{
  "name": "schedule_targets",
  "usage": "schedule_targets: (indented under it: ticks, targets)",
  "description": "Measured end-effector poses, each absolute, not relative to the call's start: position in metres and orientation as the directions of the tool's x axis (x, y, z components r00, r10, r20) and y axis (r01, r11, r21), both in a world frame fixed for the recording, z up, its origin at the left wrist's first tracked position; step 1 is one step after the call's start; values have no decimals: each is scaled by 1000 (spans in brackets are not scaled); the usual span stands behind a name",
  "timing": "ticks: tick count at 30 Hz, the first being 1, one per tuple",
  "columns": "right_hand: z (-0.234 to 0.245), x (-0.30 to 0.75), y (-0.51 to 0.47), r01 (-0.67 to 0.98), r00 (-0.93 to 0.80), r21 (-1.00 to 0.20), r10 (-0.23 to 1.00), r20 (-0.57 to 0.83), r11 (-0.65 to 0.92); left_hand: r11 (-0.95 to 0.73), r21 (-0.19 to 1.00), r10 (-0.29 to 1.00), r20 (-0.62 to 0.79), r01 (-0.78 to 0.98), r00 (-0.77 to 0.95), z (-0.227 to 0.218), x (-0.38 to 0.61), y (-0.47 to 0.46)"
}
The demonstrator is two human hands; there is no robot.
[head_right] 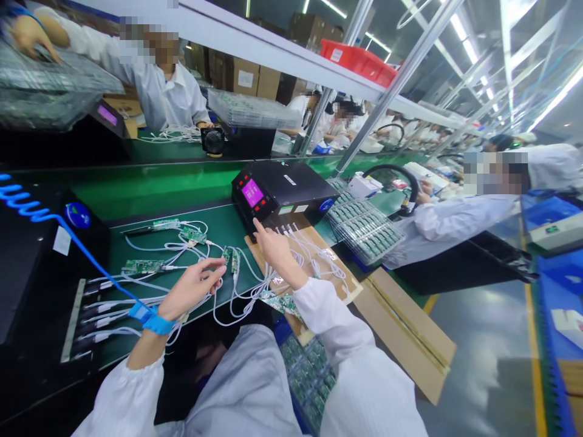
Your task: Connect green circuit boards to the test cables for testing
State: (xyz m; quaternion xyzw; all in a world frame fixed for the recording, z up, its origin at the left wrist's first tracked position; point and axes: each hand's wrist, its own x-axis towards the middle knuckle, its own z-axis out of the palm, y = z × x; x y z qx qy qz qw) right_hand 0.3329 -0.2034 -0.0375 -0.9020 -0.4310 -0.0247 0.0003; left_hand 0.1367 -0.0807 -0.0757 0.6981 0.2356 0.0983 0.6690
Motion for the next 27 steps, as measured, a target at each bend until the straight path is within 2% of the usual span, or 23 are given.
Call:
schedule_targets:
  ticks: [4, 14, 22, 27]
  targets:
    - [-32, 346, -199, 737, 666, 106, 744, 54, -667, 73, 977, 467, -211, 200, 859, -72, 132, -80]
    - [-32, 361, -194, 754, 639, 138, 766, 77, -642, 155, 970, 448, -239, 189, 861, -76, 125, -76]
    - [-35, 357, -192, 717, 656, 249, 751, 78, -651, 204, 965, 231, -209, 163, 950, -71, 119, -90]
    - [-35, 361, -191, 731, 617, 295, 780, 101, -616, 195, 968, 213, -198, 157, 957, -73, 121, -92]
